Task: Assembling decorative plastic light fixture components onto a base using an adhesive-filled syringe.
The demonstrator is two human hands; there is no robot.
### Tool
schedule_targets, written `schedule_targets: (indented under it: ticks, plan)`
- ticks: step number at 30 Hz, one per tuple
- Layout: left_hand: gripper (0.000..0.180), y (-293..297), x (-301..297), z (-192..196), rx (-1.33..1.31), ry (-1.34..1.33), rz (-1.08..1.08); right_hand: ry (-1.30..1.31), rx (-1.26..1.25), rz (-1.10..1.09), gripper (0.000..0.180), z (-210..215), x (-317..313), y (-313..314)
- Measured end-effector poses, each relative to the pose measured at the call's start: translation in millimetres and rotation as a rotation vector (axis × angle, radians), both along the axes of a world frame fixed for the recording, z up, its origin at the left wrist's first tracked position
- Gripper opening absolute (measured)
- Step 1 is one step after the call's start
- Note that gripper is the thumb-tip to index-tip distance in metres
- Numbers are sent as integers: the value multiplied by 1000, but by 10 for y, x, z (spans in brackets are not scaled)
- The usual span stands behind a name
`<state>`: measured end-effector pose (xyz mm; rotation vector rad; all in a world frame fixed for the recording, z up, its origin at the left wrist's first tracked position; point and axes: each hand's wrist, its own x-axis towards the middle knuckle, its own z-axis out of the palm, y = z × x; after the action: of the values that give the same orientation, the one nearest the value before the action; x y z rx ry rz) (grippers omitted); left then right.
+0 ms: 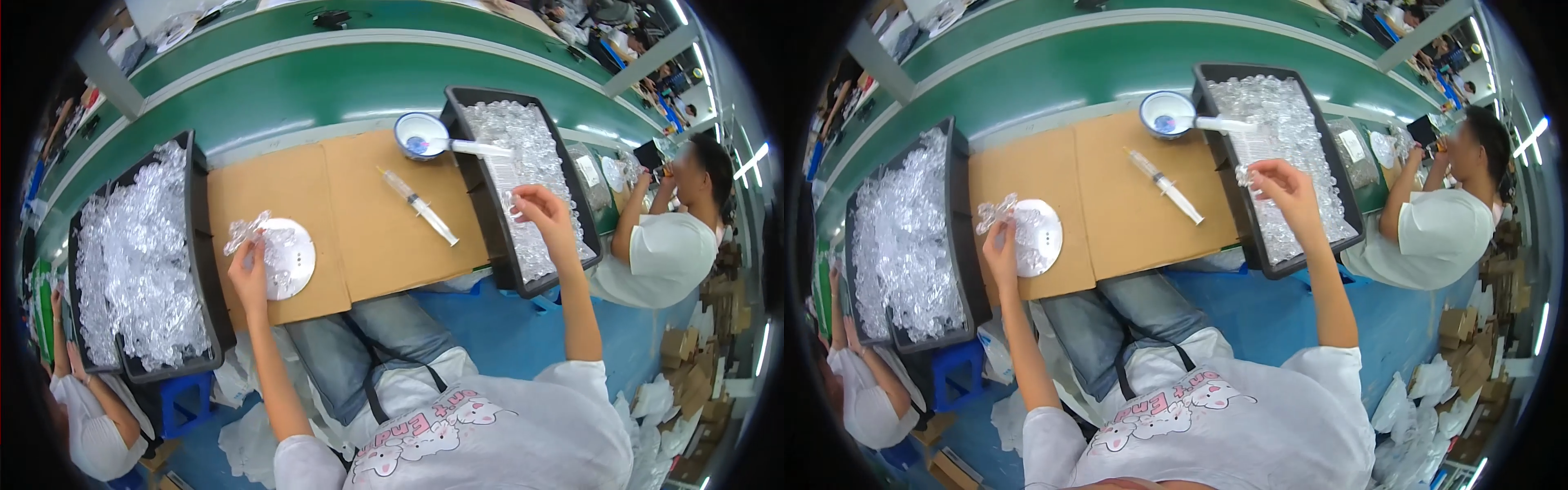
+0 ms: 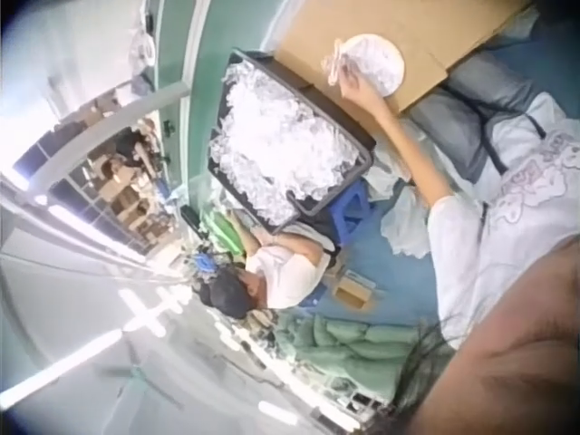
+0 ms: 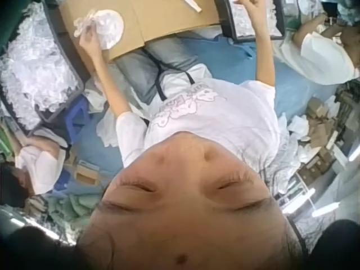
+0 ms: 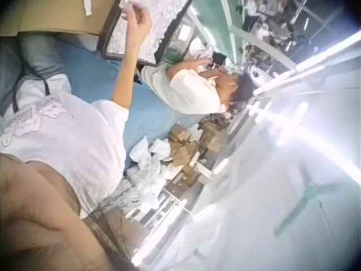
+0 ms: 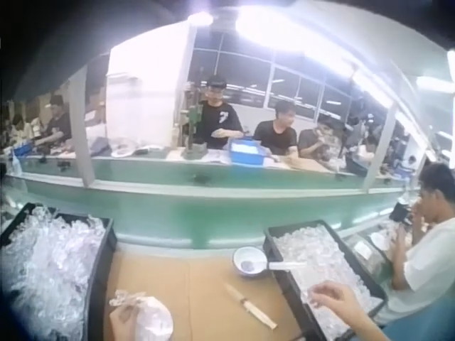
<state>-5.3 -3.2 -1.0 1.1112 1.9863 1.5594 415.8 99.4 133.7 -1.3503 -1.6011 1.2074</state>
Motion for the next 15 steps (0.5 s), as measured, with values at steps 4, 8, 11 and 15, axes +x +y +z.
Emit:
schedule_targets:
  ticks: [4,8,11,15]
  plan:
    - [21,40,-6,-60,53,-75,-38,43,57,220,20,74,-836,-257]
    - [18,66,3,-107,88,-36,-7,-224,418,660,16,-213,-1677,-209]
    - [18,75,-12,-138,110,-45,0,-239,565,774,16,-601,-2134,-89]
    - [19,91,3,-219,153,-32,7,-266,667,828,16,-917,-2376,-7]
